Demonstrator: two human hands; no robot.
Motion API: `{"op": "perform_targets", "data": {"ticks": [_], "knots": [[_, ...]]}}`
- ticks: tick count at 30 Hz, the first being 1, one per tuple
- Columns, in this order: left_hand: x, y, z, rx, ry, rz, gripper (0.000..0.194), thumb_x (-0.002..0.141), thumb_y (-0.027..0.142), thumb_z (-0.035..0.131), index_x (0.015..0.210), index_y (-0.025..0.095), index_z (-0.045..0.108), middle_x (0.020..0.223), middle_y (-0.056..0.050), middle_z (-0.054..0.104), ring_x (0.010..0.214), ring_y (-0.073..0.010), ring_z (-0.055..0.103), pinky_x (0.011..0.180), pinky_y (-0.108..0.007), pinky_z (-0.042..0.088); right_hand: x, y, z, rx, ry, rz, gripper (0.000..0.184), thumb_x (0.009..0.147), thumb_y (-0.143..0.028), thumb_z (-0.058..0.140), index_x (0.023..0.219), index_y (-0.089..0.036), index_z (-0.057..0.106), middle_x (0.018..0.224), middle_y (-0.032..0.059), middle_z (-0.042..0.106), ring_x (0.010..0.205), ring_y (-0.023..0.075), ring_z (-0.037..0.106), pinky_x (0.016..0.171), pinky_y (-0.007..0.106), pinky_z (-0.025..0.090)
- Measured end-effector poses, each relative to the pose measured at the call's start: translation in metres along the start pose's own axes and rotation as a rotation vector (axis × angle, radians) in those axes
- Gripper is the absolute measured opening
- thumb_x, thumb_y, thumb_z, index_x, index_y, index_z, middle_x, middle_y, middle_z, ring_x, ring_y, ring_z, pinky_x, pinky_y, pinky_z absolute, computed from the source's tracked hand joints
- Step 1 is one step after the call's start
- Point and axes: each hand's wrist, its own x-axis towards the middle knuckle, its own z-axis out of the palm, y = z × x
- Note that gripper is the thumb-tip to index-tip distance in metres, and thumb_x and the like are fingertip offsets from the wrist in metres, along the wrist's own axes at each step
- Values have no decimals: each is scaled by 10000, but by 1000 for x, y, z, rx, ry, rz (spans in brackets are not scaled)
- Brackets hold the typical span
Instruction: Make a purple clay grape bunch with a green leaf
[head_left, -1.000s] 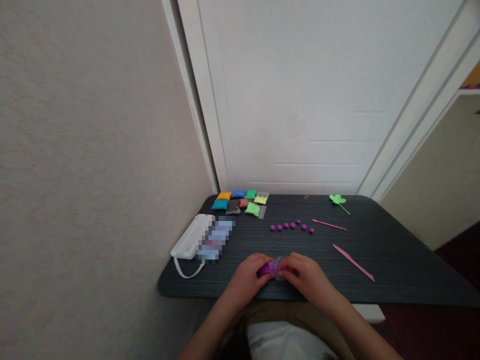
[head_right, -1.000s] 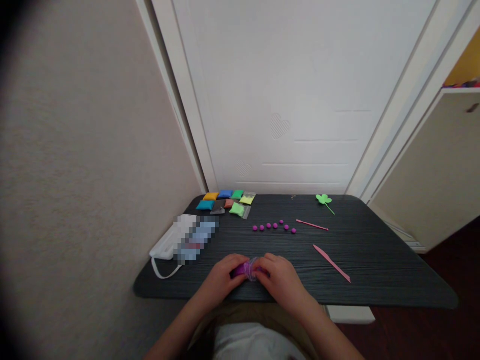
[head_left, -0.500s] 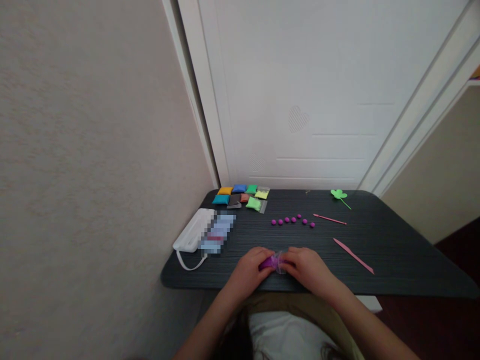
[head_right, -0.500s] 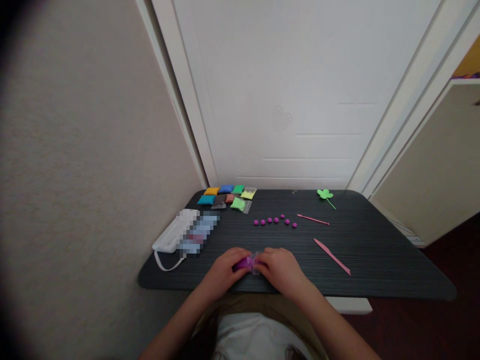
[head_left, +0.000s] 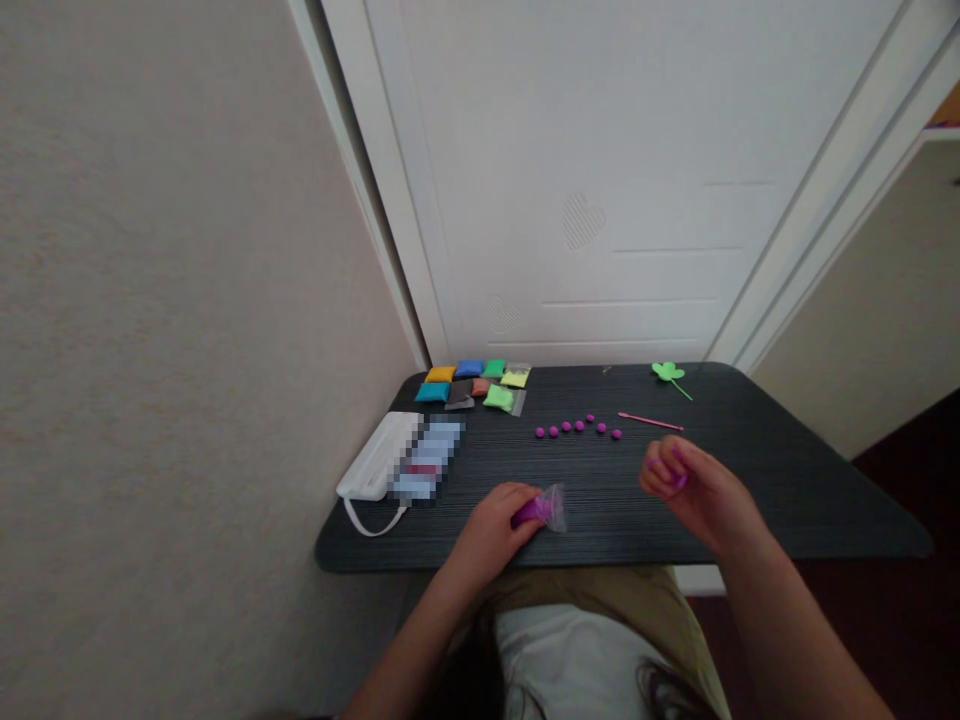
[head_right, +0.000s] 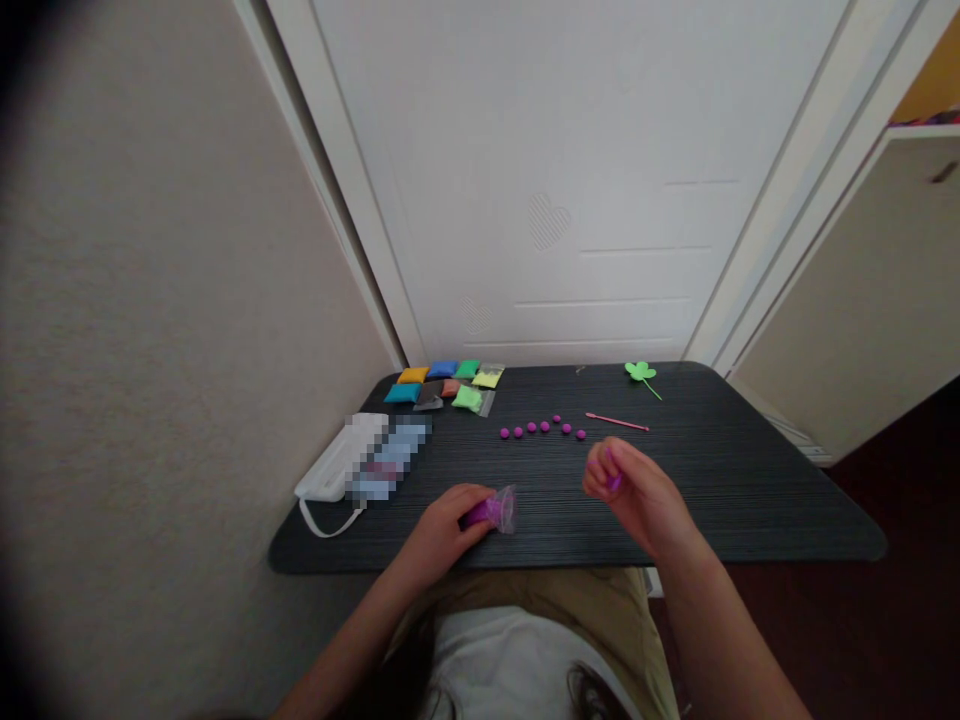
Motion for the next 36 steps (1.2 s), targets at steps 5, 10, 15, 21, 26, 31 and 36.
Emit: {"op": "perform_targets", "data": {"ticks": [5,10,15,21,26,31,36], "knots": [[1,0,2,13,10,-5,289,738,273,558,1023,228,569,1029,-22,598,975,-157,520,895,-305,392,13,53,4,229,76,129,128,757,-226,476,640,-192,441,643,-29,477,404,47,274,413,202,245],[1,-2,3,22,12,-3,302,727,244,568,1029,226,565,1037,-19,597,982,-150,520,904,-296,387,21,72,0,424,101,178,148,672,-96,472,778,-198,490,733,-16,538,397,29,308,393,171,266],[1,0,2,21,-1,-12,294,731,244,558,1024,225,570,1040,-29,595,982,-164,522,904,-318,390,23,72,-3,413,109,200,40,734,-171,495,757,-198,475,551,-68,421,376,29,301,381,158,264],[1,1,2,9,12,-14,296,727,242,560,1022,230,570,1037,-26,597,980,-167,520,905,-327,390,23,74,-4,341,145,161,67,751,-205,534,781,-205,474,441,-117,238,343,32,211,362,154,222],[0,1,2,3,13,-10,283,732,253,550,1013,225,573,1026,-35,598,972,-177,525,895,-341,397,20,66,3,341,94,154,144,766,-189,520,905,-213,493,466,-115,286,344,23,219,358,146,226],[2,1,0,20,74,-41,287,727,239,554,1013,224,570,1044,-47,584,996,-186,513,906,-353,387,22,63,5,422,110,125,260,751,-101,506,980,-222,487,652,-61,518,350,-5,278,363,130,288],[3,3,-3,-25,127,-66,279,717,271,562,987,203,578,999,-36,601,935,-171,541,864,-322,407,20,71,1,456,200,204,214,740,-118,533,935,-204,514,794,7,601,453,34,458,409,159,387]]}}
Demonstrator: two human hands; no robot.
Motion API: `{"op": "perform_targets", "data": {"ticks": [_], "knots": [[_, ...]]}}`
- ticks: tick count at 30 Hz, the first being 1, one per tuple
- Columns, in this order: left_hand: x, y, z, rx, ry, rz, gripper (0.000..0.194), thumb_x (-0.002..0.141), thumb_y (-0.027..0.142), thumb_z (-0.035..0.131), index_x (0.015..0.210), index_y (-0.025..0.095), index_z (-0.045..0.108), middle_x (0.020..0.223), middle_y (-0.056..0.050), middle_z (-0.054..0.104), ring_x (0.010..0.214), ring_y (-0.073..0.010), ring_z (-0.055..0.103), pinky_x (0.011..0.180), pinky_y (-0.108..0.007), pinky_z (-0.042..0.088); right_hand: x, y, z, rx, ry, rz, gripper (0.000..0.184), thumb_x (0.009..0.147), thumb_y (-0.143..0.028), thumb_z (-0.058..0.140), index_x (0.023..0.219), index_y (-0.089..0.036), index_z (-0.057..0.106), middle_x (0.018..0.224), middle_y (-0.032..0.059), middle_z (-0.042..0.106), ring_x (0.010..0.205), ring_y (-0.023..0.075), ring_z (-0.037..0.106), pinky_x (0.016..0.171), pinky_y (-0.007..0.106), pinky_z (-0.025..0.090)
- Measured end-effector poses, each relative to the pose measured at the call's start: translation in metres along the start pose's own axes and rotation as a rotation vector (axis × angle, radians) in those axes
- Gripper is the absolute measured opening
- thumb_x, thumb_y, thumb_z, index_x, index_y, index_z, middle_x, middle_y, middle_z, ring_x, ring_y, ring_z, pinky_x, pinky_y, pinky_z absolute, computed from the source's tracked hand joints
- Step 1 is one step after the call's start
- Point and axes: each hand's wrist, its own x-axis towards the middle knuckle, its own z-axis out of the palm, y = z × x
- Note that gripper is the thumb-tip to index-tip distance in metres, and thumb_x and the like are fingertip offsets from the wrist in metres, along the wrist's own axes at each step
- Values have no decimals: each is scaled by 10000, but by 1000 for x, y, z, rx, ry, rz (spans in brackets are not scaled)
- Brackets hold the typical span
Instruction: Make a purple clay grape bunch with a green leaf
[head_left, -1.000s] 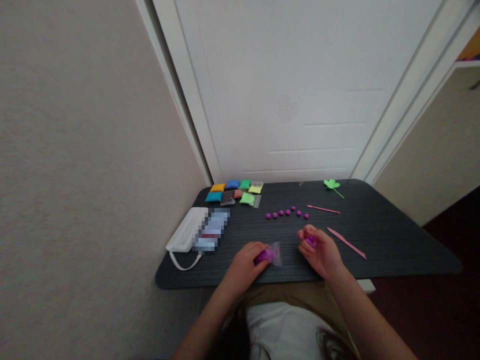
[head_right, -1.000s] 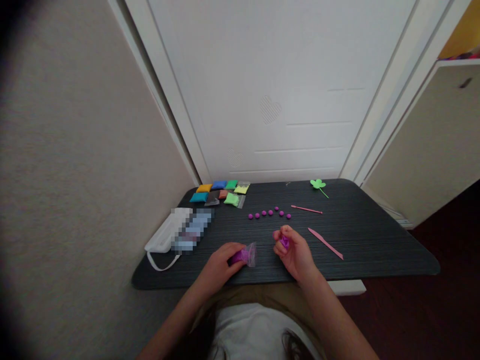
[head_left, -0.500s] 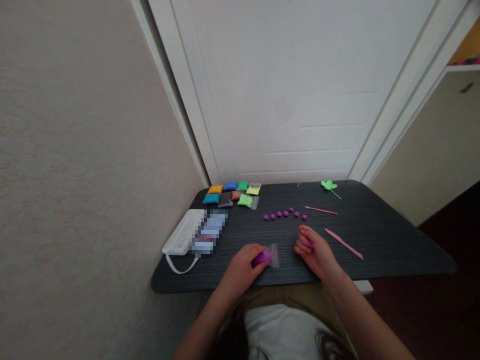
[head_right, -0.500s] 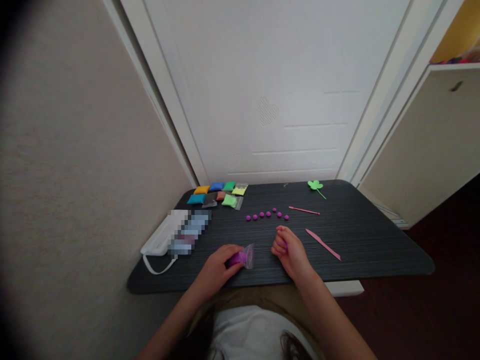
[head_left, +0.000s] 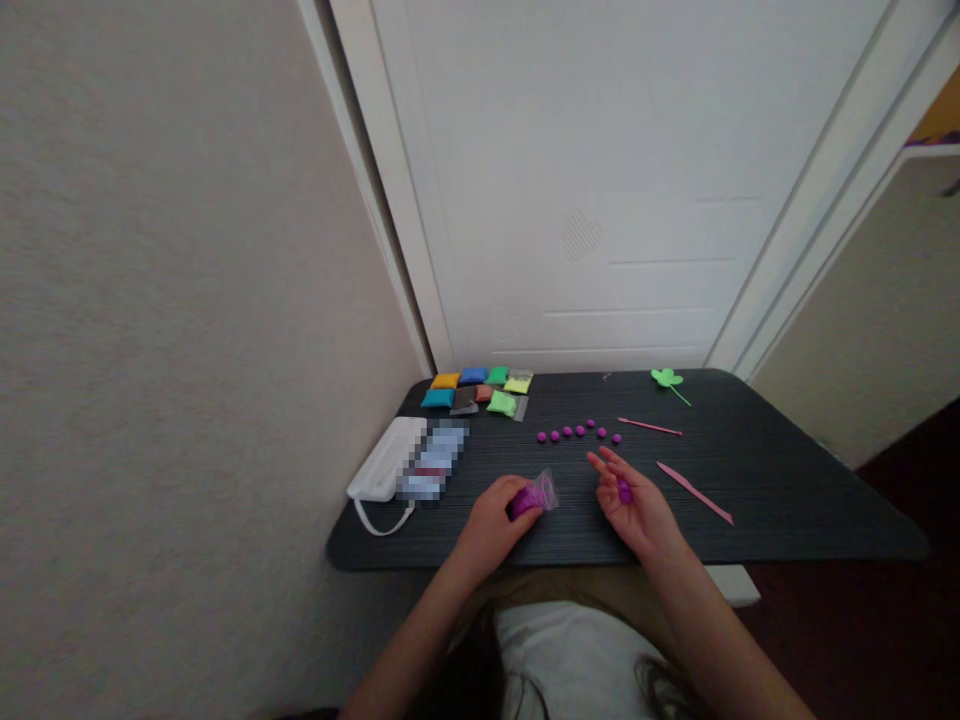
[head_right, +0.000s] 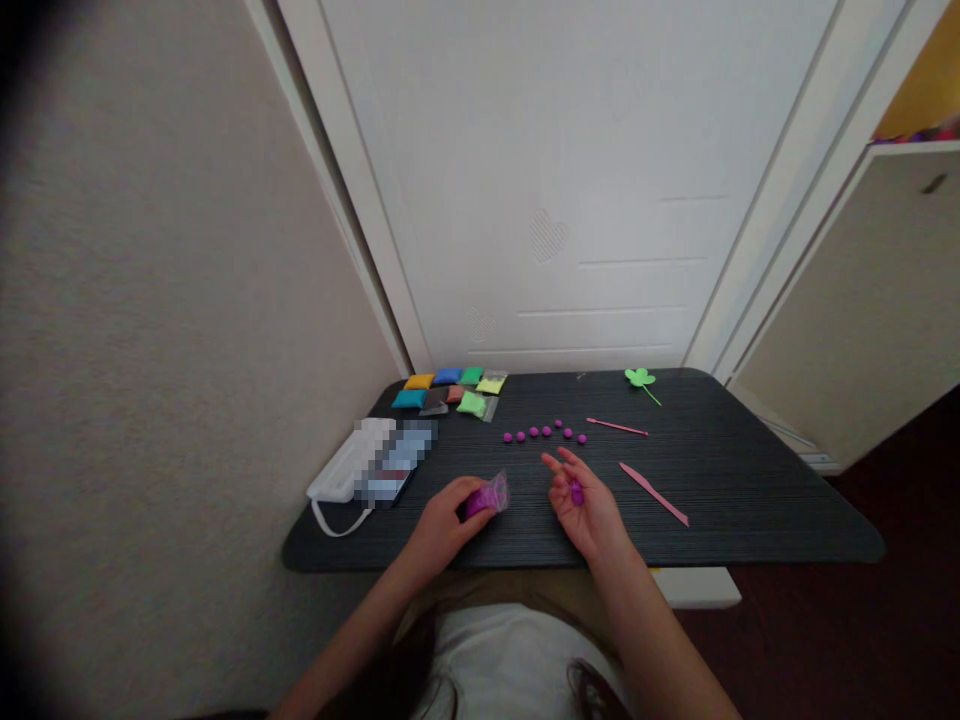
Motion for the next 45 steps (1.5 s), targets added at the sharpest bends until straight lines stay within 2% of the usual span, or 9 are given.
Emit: {"op": "perform_targets", "data": {"ticks": [3,7,13,17,23,29,36,41,45], "knots": [[0,0,-1,-15,26,-90,307,726,334,544,996,192,580,989,-43,619,898,-182,560,829,-329,423,-3,5,-3,-61,-18,-38,167,776,-286,548,915,-193,543,446,-96,386,323,34,298,330,154,282],[0,0,-2,-33,16,-126,329,735,374,523,999,187,584,988,-48,628,878,-185,566,807,-319,427,-5,8,-4,-232,-37,-177,287,797,-465,463,820,-195,558,391,-122,177,316,37,134,344,173,223],[0,2,-5,-78,28,-149,342,720,392,531,988,191,595,974,-39,638,865,-182,573,801,-298,423,-3,8,-3,-670,74,-371,156,787,-321,481,863,-214,565,544,-53,424,466,83,374,446,202,314],[2,-2,-9,-211,43,-204,363,716,412,533,987,177,591,961,-44,642,865,-187,575,786,-288,423,-4,16,0,-1259,-6,-534,215,774,-149,403,883,-208,578,891,32,565,880,173,506,812,313,391],[2,-13,-14,-932,22,-342,348,786,424,451,954,139,560,805,-61,628,643,-131,556,568,-248,406,-2,37,3,-1856,-48,-643,298,777,-119,403,994,-221,581,1005,80,578,966,224,502,851,392,372],[0,-10,-1,-1556,-140,-569,323,808,432,415,926,147,508,753,-50,594,516,-68,501,463,-184,320,-6,32,2,-1726,6,-767,277,799,-272,474,1065,-235,542,1113,81,539,1064,235,467,925,438,335],[-7,11,10,-1331,-235,-372,525,654,476,612,1051,158,479,808,-56,604,533,-89,510,474,-197,317,-34,22,26,-1366,-88,-622,278,794,-325,513,1059,-241,520,1053,55,558,1009,202,505,890,359,391],[-17,40,-13,-778,-231,-282,407,625,299,677,984,139,572,721,-15,621,581,-105,527,558,-212,387,-57,19,42,-1263,-161,-629,250,785,-267,537,1032,-255,503,1031,27,543,990,176,495,878,317,381],[-27,65,-34,-346,-196,-123,407,659,309,643,1045,199,576,972,-38,639,837,-175,572,753,-260,425,-74,8,50,-1208,-313,-627,189,784,-231,540,968,-261,513,990,12,533,970,160,494,866,291,385]]}}
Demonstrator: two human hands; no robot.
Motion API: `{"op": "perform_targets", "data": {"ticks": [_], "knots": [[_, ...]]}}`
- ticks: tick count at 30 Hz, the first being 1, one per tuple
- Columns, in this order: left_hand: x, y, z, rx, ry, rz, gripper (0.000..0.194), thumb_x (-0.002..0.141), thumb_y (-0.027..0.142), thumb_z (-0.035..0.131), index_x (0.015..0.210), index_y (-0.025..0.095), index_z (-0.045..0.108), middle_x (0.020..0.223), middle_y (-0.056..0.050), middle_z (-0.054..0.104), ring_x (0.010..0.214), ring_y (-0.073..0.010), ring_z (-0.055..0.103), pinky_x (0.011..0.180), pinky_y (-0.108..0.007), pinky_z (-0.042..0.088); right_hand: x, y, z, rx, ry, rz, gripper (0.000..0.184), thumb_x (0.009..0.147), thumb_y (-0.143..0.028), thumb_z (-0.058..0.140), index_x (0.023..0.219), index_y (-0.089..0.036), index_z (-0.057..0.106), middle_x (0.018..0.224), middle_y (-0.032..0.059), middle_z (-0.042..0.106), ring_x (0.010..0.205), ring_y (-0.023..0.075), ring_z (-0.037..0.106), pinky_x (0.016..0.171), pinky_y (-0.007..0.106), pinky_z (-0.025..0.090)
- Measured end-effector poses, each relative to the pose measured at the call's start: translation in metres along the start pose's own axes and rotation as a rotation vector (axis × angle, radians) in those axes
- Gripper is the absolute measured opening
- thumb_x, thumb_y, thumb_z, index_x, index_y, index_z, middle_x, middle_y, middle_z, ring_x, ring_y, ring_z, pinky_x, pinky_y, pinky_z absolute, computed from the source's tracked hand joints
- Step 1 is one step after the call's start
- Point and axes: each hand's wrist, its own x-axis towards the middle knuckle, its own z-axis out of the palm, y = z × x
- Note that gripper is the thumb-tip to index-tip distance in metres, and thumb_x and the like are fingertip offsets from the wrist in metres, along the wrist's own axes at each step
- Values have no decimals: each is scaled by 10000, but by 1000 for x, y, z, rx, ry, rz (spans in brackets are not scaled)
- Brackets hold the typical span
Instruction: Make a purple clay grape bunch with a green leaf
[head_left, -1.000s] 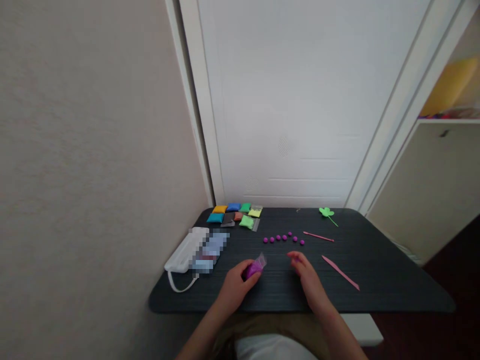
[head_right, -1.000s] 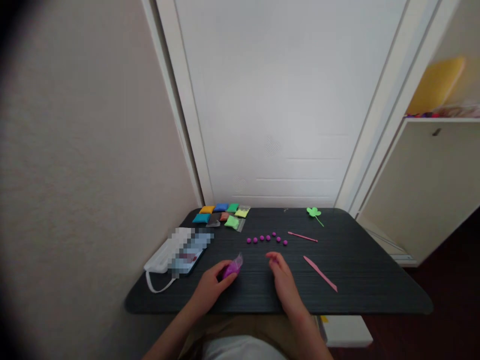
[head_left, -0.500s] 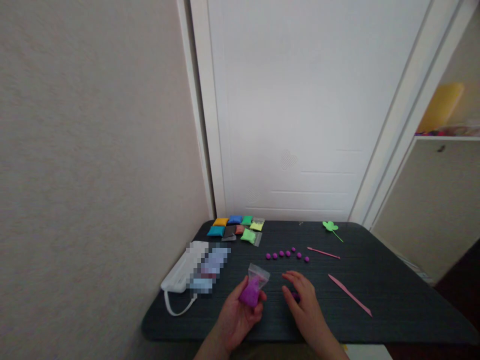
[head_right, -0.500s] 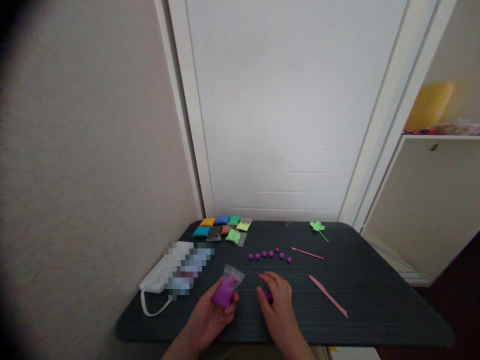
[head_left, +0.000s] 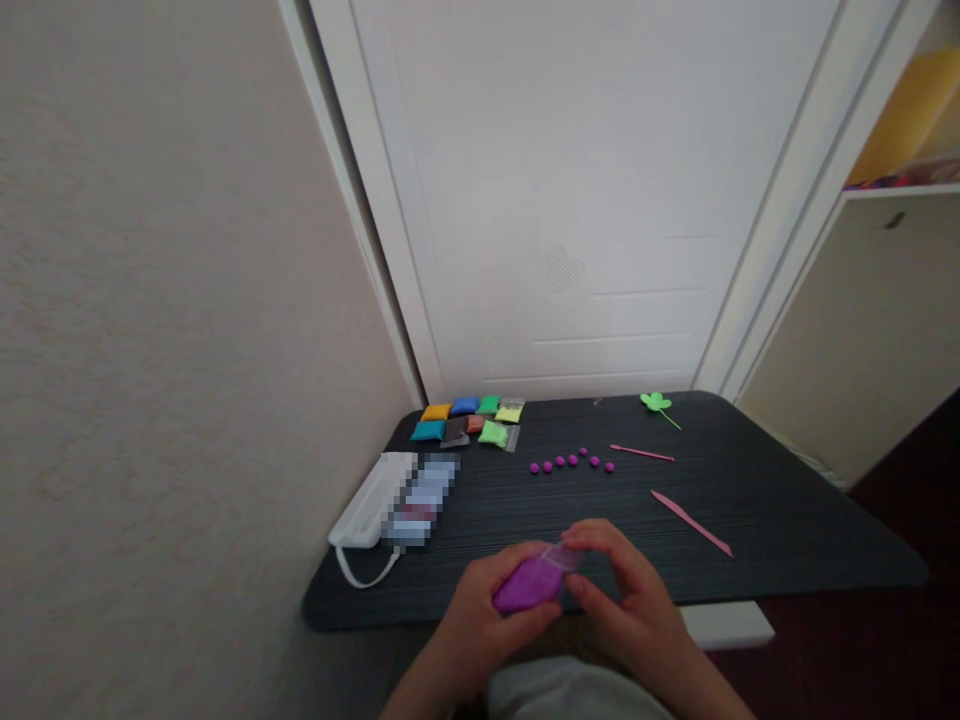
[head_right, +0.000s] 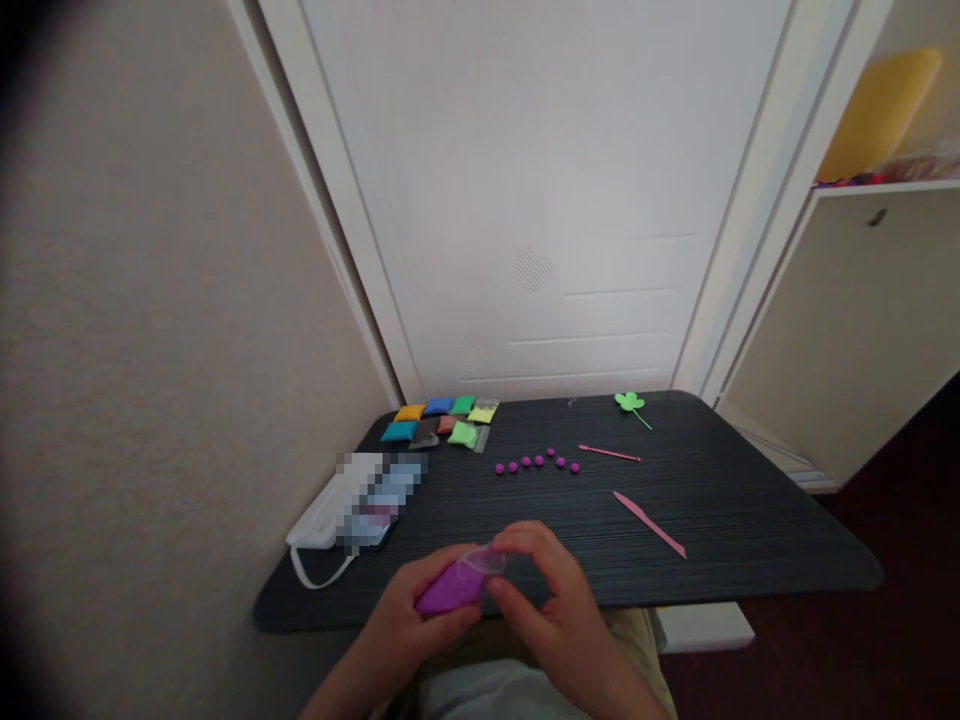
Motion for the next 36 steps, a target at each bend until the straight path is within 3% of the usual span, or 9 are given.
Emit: {"op": "perform_targets", "data": {"ticks": [4,8,12,17,24,28,30,33,36], "knots": [[-11,8,-3,283,3,193,408,707,302,597,1105,247,528,1062,-33,613,943,-174,557,840,-269,409,-3,-15,-8,41,-81,29,95,774,-218,555,855,-245,513,974,10,527,951,155,504,834,274,398],[-13,10,-7,454,34,366,432,741,221,558,1160,242,456,1046,-46,592,938,-154,543,815,-265,431,-7,-24,-14,-65,-100,18,72,764,-179,554,793,-241,534,1123,18,463,1078,173,441,916,289,335],[-13,14,-10,638,140,482,498,746,164,539,1219,203,387,1046,-82,559,951,-180,504,821,-317,429,-13,-28,-19,-3,-140,63,116,802,-250,494,907,-268,541,1269,25,359,1163,205,376,957,340,311],[-15,13,-6,771,245,569,499,754,127,513,1230,202,381,1030,-87,521,955,-197,467,859,-368,401,-12,-26,-13,-6,-34,109,251,753,-348,560,987,-271,514,1314,34,309,1214,238,305,987,379,270],[-17,16,7,534,208,338,584,740,92,475,1284,231,312,1165,-102,413,1098,-218,395,949,-409,333,-2,-25,1,75,4,172,90,782,-255,545,722,-205,500,923,17,531,888,151,512,800,273,396],[-19,19,13,-11,125,156,692,709,220,573,1308,255,228,1275,-97,360,1135,-233,413,938,-384,360,-3,-27,0,183,4,150,88,804,-244,516,729,-199,513,762,-3,528,727,121,515,663,232,418],[-18,18,14,-264,96,31,700,715,269,580,1310,251,211,1226,-93,435,1034,-213,506,855,-341,427,-4,-27,-2,175,14,134,79,797,-242,529,733,-196,523,771,3,543,731,124,521,663,233,420],[-15,13,14,-333,43,-150,514,706,304,599,1178,181,436,1014,-76,584,829,-182,582,735,-291,463,-4,-25,-3,121,36,129,57,787,-240,543,753,-195,538,792,14,563,746,131,532,675,240,424],[-11,11,11,-256,51,-225,385,671,326,632,1004,144,565,862,-55,631,718,-162,580,663,-262,456,-3,-22,-5,53,28,102,64,788,-238,539,742,-195,542,790,21,577,776,143,540,707,255,426]]}}
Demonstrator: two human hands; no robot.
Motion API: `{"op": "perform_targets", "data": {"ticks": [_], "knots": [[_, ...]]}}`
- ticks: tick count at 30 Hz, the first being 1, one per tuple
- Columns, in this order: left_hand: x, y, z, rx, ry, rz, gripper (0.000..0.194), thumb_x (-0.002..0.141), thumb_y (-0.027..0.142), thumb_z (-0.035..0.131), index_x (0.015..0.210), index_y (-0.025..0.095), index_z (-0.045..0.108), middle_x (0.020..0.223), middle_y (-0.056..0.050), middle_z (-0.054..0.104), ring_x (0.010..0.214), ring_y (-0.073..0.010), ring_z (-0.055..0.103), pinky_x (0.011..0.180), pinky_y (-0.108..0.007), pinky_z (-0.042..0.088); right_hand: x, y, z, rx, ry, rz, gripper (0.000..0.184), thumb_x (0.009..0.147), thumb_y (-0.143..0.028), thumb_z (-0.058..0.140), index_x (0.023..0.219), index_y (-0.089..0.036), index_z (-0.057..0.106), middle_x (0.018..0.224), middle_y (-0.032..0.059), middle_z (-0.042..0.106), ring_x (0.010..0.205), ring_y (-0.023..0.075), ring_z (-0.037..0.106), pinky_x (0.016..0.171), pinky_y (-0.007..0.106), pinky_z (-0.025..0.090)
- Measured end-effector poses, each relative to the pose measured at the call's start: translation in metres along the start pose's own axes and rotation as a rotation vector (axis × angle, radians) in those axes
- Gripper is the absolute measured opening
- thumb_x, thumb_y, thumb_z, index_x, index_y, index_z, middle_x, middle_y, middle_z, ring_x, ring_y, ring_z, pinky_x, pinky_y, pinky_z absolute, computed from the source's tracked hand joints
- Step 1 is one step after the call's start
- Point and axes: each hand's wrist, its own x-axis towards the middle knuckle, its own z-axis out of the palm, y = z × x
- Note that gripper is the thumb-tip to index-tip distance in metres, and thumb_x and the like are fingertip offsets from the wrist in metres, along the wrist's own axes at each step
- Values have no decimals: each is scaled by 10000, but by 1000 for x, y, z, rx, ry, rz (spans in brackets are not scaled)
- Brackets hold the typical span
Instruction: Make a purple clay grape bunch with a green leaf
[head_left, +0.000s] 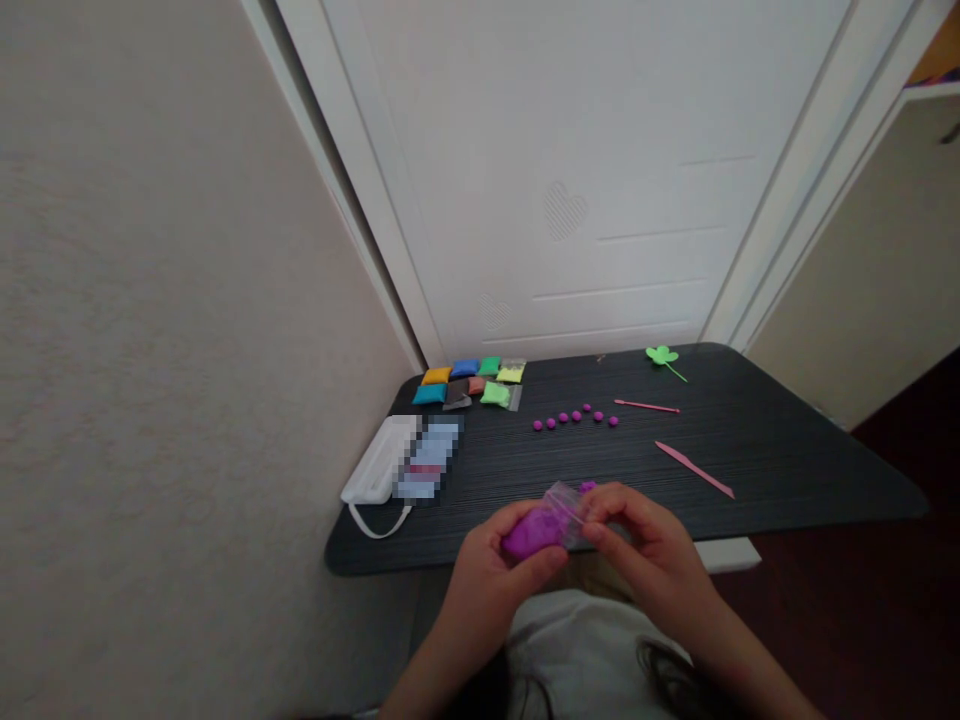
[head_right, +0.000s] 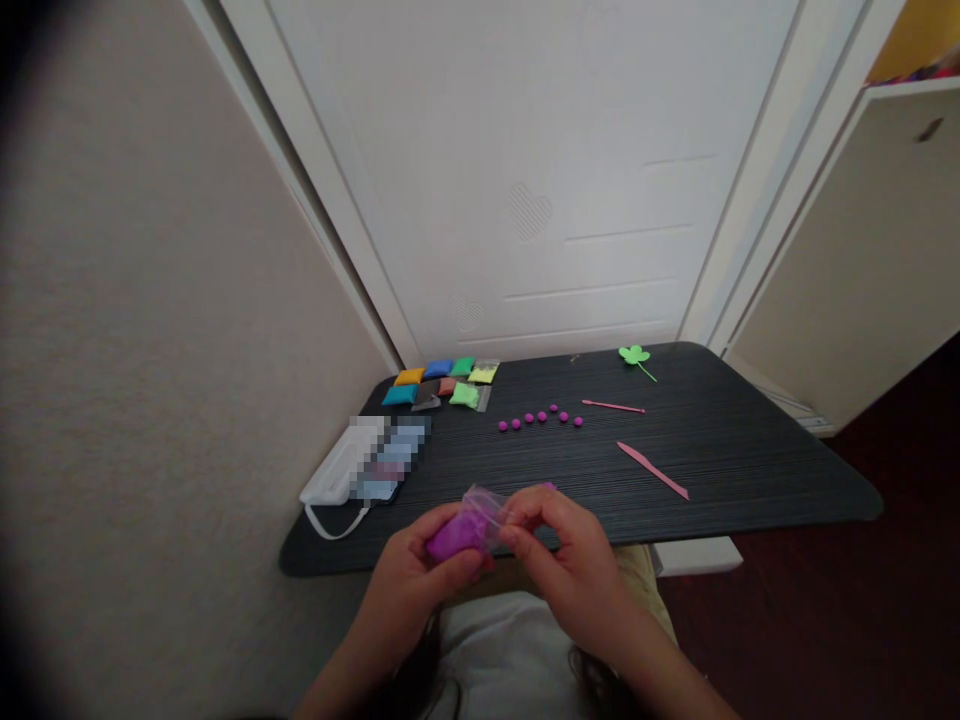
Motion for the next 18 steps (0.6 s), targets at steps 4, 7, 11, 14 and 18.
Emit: {"op": "perform_targets", "data": {"ticks": [4,7,11,14,18], "knots": [[2,2,-3,42,43,-3,367,641,335,657,949,149,587,766,-22,630,651,-137,561,603,-230,437,0,2,-4,-37,-15,-55,70,789,-236,535,730,-199,548,808,28,585,794,152,545,724,271,428],[2,3,-2,3,22,0,335,635,325,665,915,156,594,727,-1,610,617,-117,547,581,-215,426,0,2,-7,-45,10,-82,43,764,-231,573,725,-212,568,852,26,577,834,157,545,755,278,424],[2,3,0,-89,-43,-21,344,641,315,662,929,146,580,713,-4,602,599,-118,553,553,-216,420,1,4,-10,-11,-27,-77,115,758,-242,583,869,-250,609,1006,43,549,969,181,518,845,320,413],[2,3,1,-148,-90,-47,347,658,313,649,941,130,568,675,-13,607,579,-123,555,545,-223,419,1,5,-9,52,-90,-61,206,784,-249,550,979,-287,603,1097,41,523,1035,187,498,878,338,408],[2,4,2,-181,-113,-56,340,652,302,654,924,116,572,620,-15,613,542,-115,542,523,-216,409,0,5,-8,74,-121,-48,238,802,-257,523,1025,-296,594,1151,42,506,1073,194,484,896,351,405]]}}
